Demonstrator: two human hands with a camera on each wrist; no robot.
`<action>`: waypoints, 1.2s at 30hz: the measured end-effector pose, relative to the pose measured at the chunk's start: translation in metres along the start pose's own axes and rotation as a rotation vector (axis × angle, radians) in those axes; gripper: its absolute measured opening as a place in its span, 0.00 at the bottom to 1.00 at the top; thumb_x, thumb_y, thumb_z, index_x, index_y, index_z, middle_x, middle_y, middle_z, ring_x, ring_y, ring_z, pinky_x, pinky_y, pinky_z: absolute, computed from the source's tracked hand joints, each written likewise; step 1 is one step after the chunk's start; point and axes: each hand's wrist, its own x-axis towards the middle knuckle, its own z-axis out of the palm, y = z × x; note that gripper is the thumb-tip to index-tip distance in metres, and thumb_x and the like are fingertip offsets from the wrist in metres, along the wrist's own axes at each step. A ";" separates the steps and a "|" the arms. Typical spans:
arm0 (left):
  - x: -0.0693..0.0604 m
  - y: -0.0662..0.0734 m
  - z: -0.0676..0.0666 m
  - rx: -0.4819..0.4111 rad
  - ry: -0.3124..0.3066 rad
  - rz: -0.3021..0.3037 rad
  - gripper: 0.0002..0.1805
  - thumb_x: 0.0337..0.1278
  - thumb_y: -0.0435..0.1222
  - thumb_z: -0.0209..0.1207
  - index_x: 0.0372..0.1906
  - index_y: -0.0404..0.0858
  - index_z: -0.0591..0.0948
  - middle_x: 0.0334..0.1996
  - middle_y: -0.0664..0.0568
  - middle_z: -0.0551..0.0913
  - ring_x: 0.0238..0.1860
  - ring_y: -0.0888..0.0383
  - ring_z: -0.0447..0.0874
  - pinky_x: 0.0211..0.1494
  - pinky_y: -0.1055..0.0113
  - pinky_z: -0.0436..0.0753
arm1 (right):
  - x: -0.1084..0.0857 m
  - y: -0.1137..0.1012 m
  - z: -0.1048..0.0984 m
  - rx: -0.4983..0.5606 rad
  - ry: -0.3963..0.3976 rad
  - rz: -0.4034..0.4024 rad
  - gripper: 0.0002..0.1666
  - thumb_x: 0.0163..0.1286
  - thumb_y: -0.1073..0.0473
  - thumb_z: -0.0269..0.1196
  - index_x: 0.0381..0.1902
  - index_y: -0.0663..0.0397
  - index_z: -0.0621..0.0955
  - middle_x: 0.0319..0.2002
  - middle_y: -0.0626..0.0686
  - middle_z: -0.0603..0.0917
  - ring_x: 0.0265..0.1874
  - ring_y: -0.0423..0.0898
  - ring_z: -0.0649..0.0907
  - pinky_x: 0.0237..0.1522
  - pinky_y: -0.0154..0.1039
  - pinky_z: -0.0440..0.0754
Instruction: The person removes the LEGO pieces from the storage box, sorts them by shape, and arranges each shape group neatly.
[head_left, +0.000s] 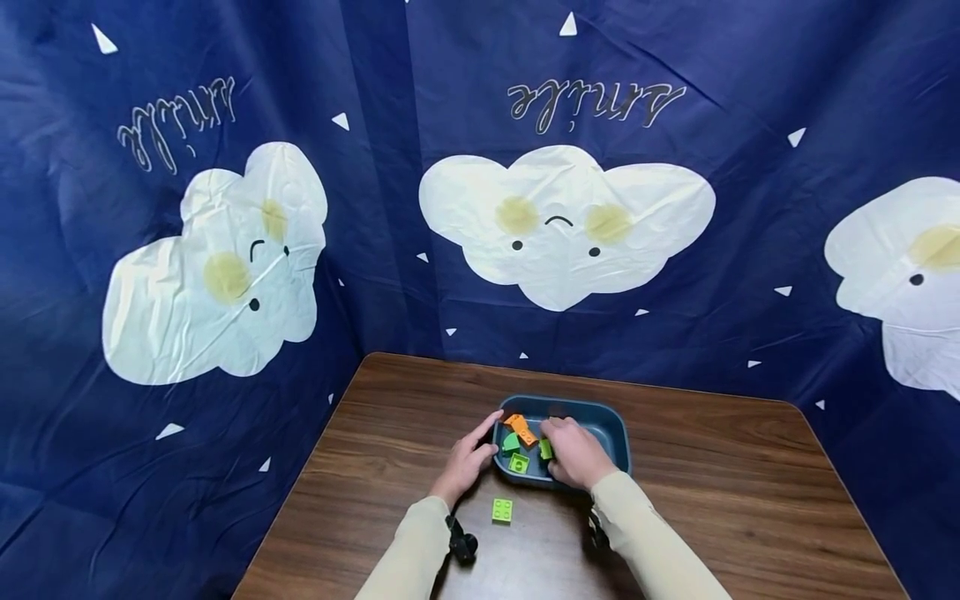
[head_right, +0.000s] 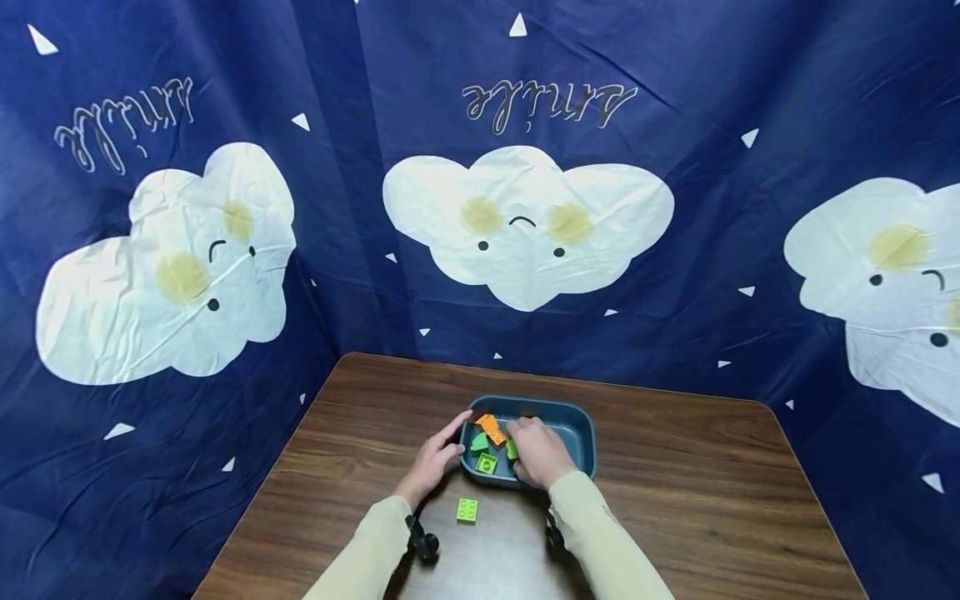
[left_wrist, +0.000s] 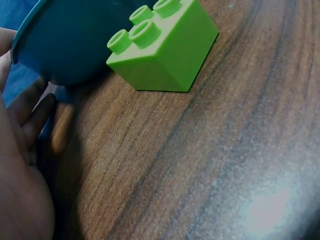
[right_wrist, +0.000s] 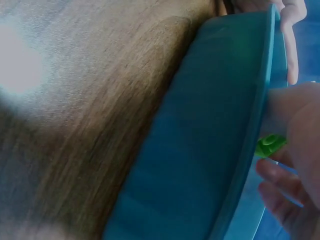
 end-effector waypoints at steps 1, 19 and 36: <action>0.000 0.000 0.000 -0.002 -0.001 0.001 0.35 0.71 0.37 0.55 0.79 0.64 0.69 0.77 0.61 0.70 0.79 0.49 0.63 0.79 0.35 0.59 | -0.002 0.001 0.000 0.009 0.022 -0.007 0.24 0.55 0.63 0.76 0.50 0.53 0.83 0.48 0.52 0.85 0.43 0.49 0.81 0.46 0.49 0.83; 0.000 0.006 -0.004 -0.008 -0.022 -0.015 0.34 0.73 0.37 0.54 0.79 0.66 0.69 0.78 0.60 0.69 0.79 0.48 0.63 0.79 0.35 0.59 | -0.030 -0.008 -0.020 0.304 0.280 0.106 0.21 0.61 0.60 0.79 0.51 0.47 0.86 0.49 0.47 0.89 0.45 0.48 0.81 0.49 0.49 0.82; -0.002 0.005 -0.002 -0.037 -0.006 -0.018 0.34 0.73 0.36 0.55 0.80 0.62 0.68 0.78 0.56 0.69 0.80 0.46 0.61 0.79 0.35 0.56 | -0.062 -0.029 -0.016 0.425 0.467 0.057 0.24 0.56 0.64 0.80 0.51 0.47 0.87 0.48 0.46 0.88 0.43 0.46 0.86 0.43 0.45 0.86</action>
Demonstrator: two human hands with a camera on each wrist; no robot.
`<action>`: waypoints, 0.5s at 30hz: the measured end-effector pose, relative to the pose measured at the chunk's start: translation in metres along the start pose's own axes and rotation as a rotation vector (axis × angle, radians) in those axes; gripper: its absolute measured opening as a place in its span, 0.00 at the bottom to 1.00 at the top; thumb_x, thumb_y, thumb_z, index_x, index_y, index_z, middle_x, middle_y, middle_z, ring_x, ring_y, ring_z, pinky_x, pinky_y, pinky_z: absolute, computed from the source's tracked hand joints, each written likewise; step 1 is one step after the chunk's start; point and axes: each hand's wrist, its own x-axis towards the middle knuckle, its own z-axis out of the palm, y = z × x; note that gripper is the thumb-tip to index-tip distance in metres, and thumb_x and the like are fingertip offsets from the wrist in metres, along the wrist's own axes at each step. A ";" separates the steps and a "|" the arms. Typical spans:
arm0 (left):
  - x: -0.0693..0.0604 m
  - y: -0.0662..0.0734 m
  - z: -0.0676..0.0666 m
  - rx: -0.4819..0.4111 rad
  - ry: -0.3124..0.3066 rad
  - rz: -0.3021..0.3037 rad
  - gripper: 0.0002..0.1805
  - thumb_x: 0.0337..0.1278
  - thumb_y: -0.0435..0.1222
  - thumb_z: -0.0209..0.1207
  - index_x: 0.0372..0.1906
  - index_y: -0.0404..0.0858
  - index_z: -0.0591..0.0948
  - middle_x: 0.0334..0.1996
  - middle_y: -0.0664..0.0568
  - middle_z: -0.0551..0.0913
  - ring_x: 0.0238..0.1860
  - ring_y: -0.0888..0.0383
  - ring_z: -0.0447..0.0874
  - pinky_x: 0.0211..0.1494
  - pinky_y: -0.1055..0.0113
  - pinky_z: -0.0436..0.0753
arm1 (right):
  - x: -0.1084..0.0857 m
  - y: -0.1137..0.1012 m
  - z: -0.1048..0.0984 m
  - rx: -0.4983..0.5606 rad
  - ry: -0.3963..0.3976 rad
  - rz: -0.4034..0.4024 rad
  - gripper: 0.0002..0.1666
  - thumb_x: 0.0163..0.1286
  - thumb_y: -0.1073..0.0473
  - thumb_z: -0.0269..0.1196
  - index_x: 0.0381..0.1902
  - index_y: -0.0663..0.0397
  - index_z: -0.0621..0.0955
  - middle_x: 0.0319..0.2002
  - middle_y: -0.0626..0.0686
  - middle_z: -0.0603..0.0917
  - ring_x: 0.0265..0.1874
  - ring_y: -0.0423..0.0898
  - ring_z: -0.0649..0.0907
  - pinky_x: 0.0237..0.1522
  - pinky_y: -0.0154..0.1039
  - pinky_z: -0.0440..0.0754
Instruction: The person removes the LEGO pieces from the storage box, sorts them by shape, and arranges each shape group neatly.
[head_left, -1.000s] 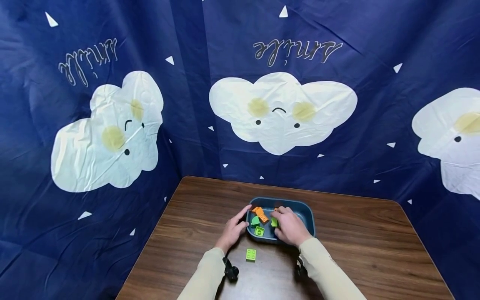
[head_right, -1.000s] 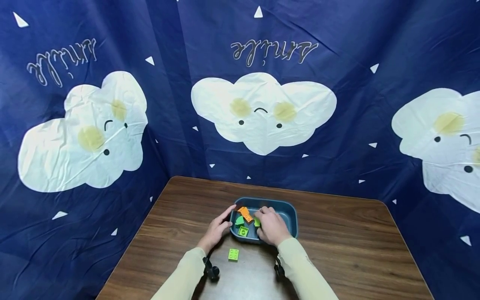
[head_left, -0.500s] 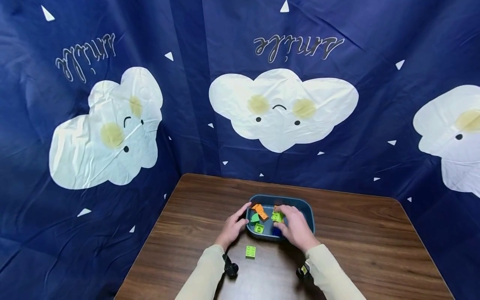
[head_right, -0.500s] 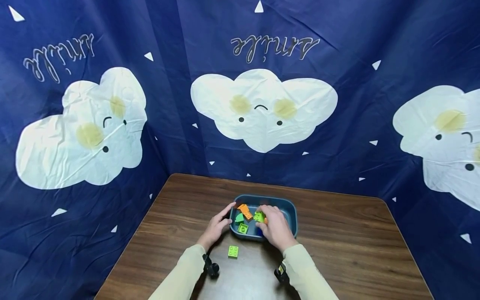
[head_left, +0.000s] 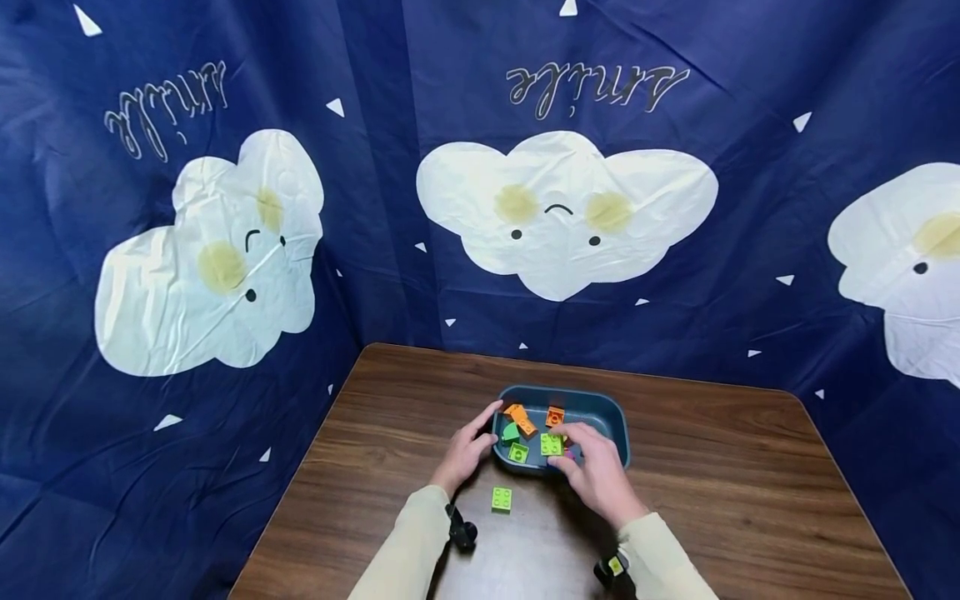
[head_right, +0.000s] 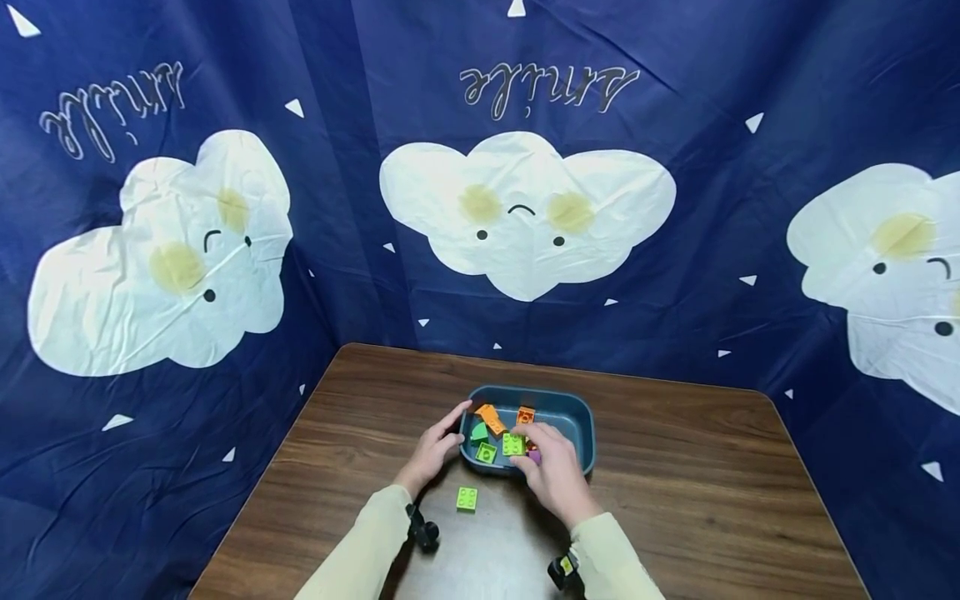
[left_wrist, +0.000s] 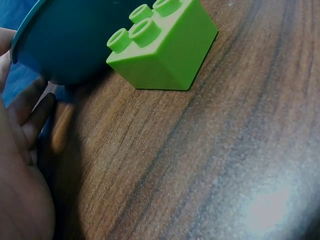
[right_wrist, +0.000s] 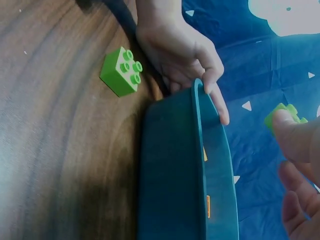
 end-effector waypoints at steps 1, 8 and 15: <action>0.000 0.000 0.000 0.006 0.000 -0.001 0.34 0.73 0.36 0.55 0.80 0.62 0.68 0.78 0.57 0.69 0.80 0.47 0.62 0.79 0.35 0.57 | -0.002 -0.001 0.000 -0.002 0.000 0.014 0.24 0.56 0.64 0.81 0.51 0.47 0.87 0.49 0.47 0.88 0.44 0.47 0.86 0.43 0.46 0.86; 0.002 -0.004 -0.001 0.041 0.000 0.014 0.35 0.71 0.38 0.56 0.79 0.66 0.69 0.76 0.61 0.71 0.79 0.51 0.64 0.80 0.39 0.59 | -0.018 -0.007 0.005 -0.017 -0.005 0.025 0.29 0.55 0.65 0.81 0.56 0.50 0.86 0.52 0.49 0.88 0.52 0.48 0.86 0.51 0.50 0.86; 0.002 -0.006 -0.001 0.054 -0.008 0.019 0.35 0.71 0.37 0.55 0.79 0.67 0.69 0.77 0.61 0.71 0.79 0.51 0.64 0.79 0.38 0.59 | -0.035 -0.011 0.010 0.018 -0.026 -0.028 0.27 0.56 0.65 0.80 0.55 0.48 0.88 0.52 0.44 0.86 0.52 0.43 0.85 0.50 0.46 0.86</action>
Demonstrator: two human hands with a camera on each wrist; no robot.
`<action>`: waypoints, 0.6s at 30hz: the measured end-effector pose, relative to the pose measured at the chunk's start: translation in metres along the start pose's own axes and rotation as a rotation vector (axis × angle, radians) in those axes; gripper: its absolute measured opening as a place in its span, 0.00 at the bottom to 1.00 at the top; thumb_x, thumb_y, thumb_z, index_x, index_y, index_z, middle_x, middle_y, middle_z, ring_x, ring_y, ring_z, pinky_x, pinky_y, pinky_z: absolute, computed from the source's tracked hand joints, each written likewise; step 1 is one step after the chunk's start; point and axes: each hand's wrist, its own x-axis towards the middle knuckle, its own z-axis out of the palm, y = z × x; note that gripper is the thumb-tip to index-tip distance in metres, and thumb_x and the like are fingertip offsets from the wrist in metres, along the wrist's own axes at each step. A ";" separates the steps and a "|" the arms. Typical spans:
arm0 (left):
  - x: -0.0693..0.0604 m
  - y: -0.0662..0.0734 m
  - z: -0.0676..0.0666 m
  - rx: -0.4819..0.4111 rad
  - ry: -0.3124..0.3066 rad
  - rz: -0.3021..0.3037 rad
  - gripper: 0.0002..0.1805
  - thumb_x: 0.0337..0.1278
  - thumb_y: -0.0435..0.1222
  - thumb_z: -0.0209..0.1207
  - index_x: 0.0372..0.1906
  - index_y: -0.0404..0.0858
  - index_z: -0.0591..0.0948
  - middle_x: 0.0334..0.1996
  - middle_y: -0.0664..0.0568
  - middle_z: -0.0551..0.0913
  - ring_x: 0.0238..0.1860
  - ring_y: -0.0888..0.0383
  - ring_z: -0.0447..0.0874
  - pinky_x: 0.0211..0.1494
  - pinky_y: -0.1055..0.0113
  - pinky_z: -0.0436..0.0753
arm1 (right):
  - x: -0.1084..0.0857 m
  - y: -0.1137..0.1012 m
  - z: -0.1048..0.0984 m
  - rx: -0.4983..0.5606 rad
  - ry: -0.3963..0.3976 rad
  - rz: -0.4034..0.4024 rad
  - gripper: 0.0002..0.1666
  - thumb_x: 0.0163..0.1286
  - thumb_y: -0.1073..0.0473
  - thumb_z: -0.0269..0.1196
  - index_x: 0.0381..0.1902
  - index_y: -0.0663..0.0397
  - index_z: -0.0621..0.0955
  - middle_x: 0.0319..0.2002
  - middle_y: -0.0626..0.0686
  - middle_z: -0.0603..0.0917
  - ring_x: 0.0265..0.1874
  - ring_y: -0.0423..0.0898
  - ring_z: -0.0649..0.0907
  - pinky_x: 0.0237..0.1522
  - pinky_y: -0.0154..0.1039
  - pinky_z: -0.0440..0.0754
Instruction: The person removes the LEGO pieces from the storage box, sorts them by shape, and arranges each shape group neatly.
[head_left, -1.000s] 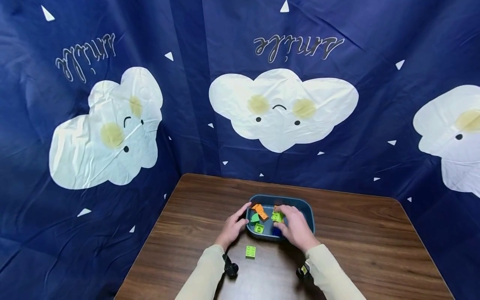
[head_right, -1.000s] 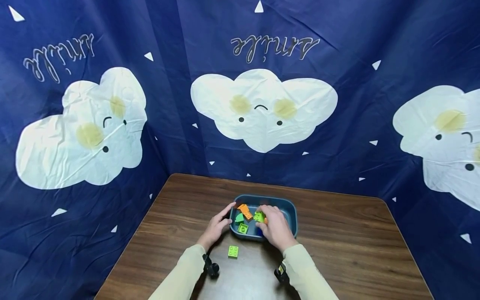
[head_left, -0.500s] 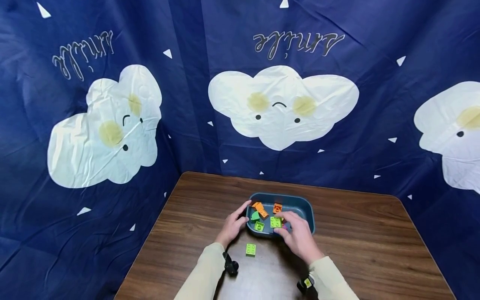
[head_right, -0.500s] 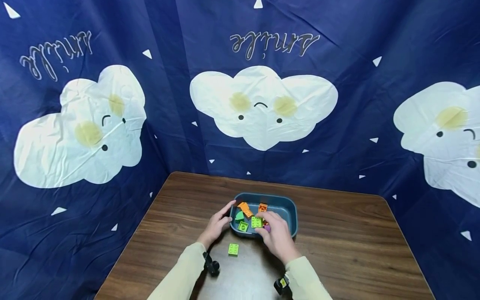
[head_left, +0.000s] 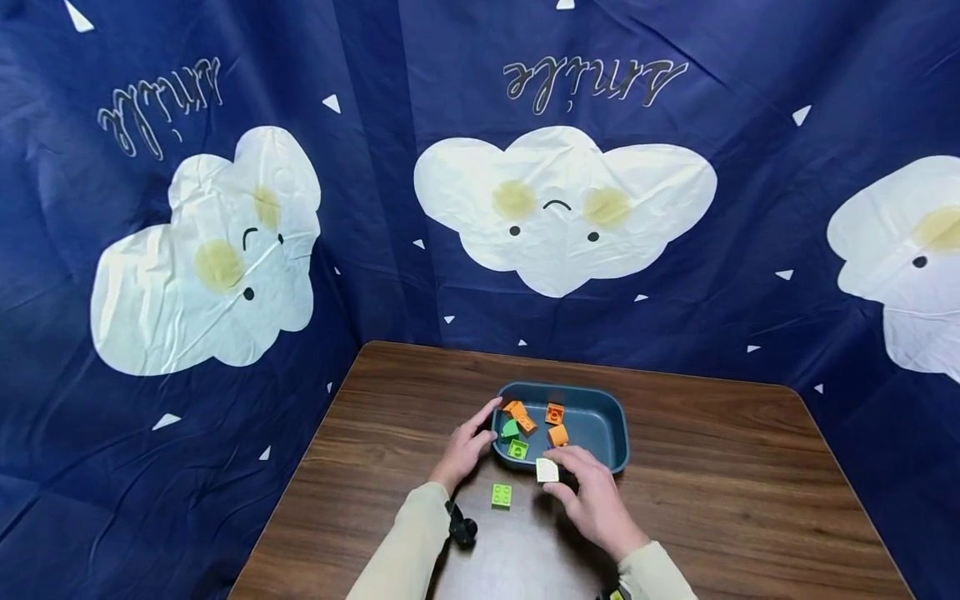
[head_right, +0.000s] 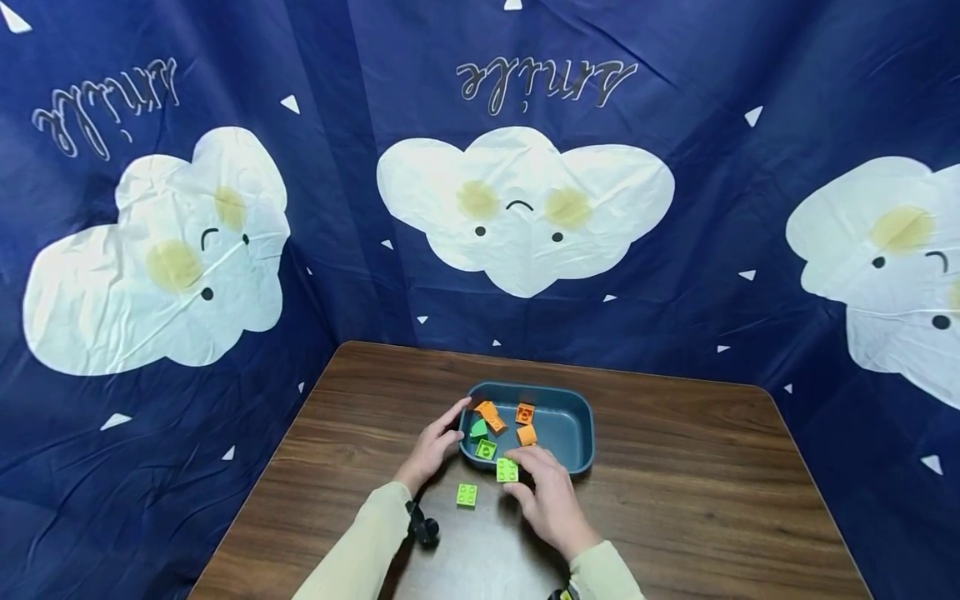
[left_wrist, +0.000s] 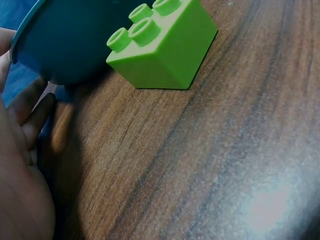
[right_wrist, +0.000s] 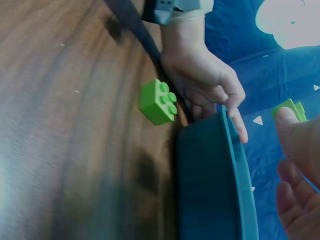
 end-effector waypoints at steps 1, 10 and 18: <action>0.000 0.000 0.000 -0.001 -0.001 -0.001 0.35 0.72 0.37 0.55 0.79 0.67 0.68 0.77 0.61 0.71 0.79 0.51 0.64 0.79 0.38 0.59 | -0.002 0.000 0.001 0.014 -0.003 0.002 0.26 0.56 0.66 0.80 0.54 0.48 0.88 0.52 0.44 0.86 0.51 0.42 0.85 0.48 0.45 0.87; 0.001 0.001 0.002 0.004 0.013 -0.020 0.35 0.70 0.39 0.55 0.79 0.66 0.69 0.76 0.62 0.71 0.79 0.52 0.64 0.80 0.39 0.59 | -0.020 0.001 0.018 0.100 -0.009 -0.021 0.27 0.52 0.69 0.81 0.51 0.55 0.88 0.48 0.45 0.86 0.37 0.37 0.84 0.37 0.33 0.86; 0.001 0.003 0.002 -0.001 0.006 -0.035 0.35 0.70 0.39 0.55 0.79 0.64 0.69 0.77 0.61 0.70 0.79 0.50 0.63 0.80 0.38 0.58 | -0.032 0.008 0.035 0.088 -0.078 0.104 0.24 0.54 0.63 0.82 0.50 0.53 0.88 0.43 0.40 0.85 0.36 0.40 0.84 0.37 0.33 0.83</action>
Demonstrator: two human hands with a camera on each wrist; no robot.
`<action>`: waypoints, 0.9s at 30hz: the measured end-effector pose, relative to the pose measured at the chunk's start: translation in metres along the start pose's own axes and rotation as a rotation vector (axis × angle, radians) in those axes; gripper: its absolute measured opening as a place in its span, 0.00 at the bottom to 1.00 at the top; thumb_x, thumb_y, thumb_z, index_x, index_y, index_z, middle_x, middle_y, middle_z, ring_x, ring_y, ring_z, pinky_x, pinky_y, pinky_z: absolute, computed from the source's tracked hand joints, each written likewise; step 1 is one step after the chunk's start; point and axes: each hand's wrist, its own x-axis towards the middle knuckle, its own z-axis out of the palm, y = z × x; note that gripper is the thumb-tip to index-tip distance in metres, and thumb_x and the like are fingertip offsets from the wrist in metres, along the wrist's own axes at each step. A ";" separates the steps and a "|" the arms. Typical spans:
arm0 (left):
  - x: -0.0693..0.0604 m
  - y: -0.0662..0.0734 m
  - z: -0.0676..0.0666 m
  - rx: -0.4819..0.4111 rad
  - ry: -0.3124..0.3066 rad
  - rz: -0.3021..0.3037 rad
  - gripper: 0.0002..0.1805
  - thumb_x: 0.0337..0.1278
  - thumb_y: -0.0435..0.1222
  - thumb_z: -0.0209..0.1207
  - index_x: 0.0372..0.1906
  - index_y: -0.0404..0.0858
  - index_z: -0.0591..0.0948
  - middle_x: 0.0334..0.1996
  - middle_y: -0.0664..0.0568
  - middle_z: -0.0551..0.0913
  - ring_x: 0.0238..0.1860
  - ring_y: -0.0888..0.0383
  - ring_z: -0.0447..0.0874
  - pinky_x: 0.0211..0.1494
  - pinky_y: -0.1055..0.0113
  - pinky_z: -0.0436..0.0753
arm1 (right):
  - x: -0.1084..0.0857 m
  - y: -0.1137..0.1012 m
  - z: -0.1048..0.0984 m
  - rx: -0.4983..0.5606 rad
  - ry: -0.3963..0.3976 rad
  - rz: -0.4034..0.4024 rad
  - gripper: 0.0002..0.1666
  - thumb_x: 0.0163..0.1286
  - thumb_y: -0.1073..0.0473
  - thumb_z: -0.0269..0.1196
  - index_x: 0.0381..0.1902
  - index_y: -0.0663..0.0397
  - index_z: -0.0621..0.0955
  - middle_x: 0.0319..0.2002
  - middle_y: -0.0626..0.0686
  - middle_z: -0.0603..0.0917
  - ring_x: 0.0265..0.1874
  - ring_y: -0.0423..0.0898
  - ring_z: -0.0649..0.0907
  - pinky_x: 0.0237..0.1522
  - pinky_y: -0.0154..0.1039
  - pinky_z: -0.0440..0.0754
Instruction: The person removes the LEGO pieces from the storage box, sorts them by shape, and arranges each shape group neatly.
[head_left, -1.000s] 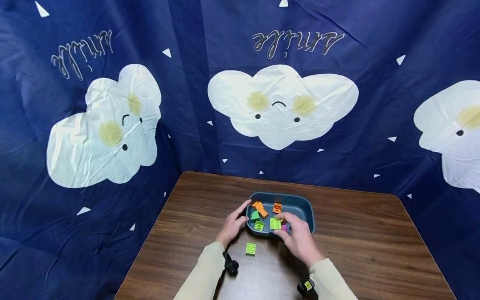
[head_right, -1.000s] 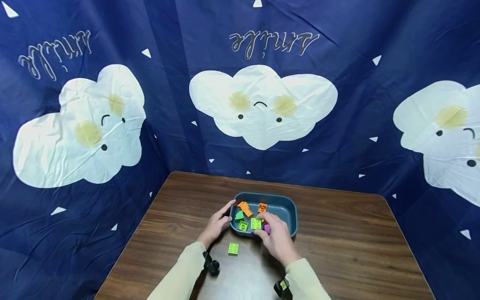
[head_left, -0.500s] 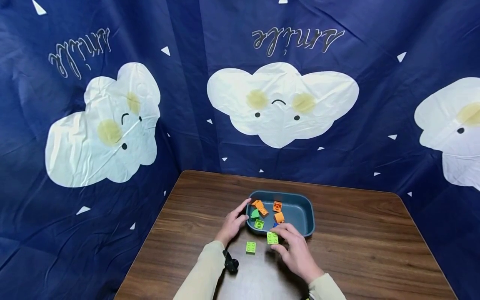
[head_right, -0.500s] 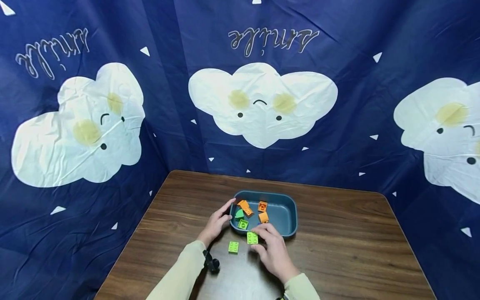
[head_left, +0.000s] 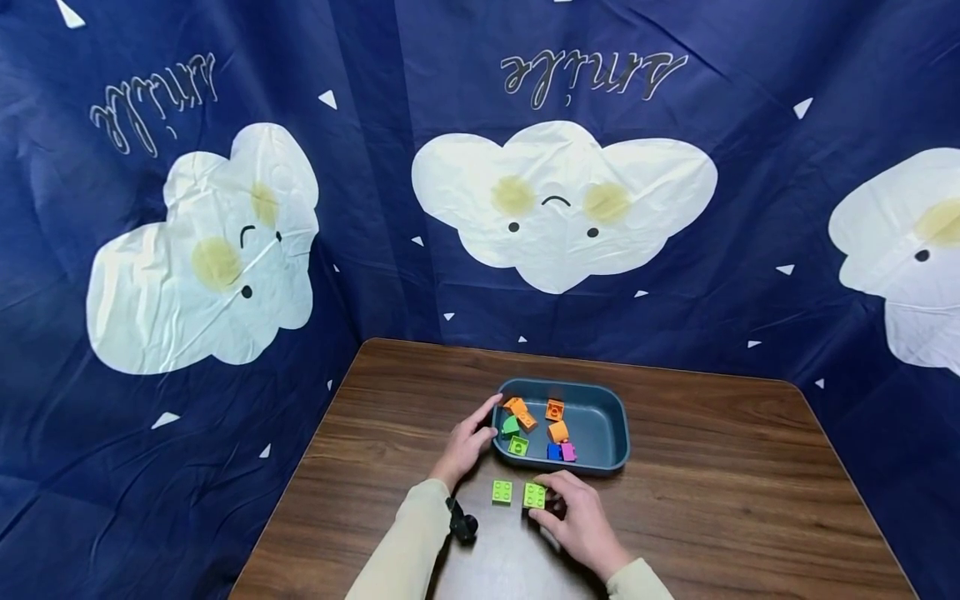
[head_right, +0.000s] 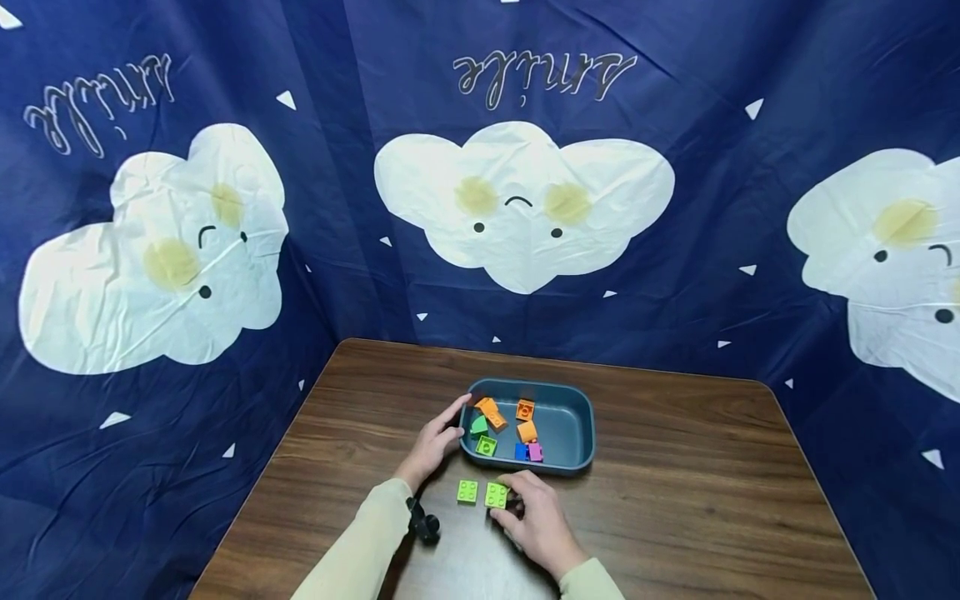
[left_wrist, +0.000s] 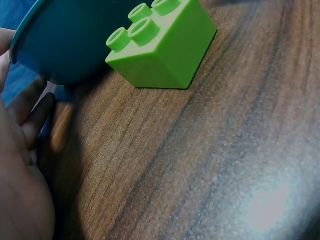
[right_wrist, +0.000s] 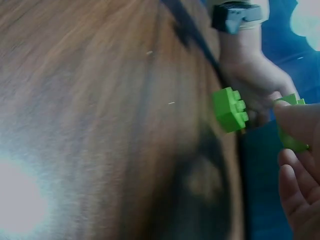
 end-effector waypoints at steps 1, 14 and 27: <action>0.000 0.000 0.000 0.001 -0.001 0.000 0.35 0.71 0.39 0.55 0.79 0.64 0.69 0.77 0.61 0.70 0.79 0.51 0.63 0.80 0.38 0.58 | -0.001 0.002 0.003 -0.001 -0.003 0.007 0.23 0.54 0.63 0.82 0.49 0.53 0.88 0.42 0.41 0.85 0.35 0.39 0.83 0.36 0.33 0.83; 0.000 0.001 0.000 0.008 0.005 -0.002 0.35 0.70 0.39 0.55 0.79 0.68 0.68 0.77 0.62 0.69 0.79 0.52 0.63 0.80 0.40 0.58 | 0.002 0.026 0.028 -0.017 -0.039 0.026 0.20 0.55 0.61 0.81 0.46 0.51 0.88 0.40 0.42 0.83 0.36 0.39 0.81 0.38 0.35 0.82; -0.001 0.000 0.000 0.018 0.004 -0.007 0.36 0.70 0.39 0.55 0.78 0.70 0.68 0.77 0.62 0.69 0.79 0.53 0.63 0.80 0.41 0.59 | 0.006 0.033 0.036 -0.059 -0.018 0.021 0.22 0.53 0.61 0.82 0.47 0.56 0.89 0.40 0.43 0.83 0.34 0.38 0.81 0.37 0.34 0.81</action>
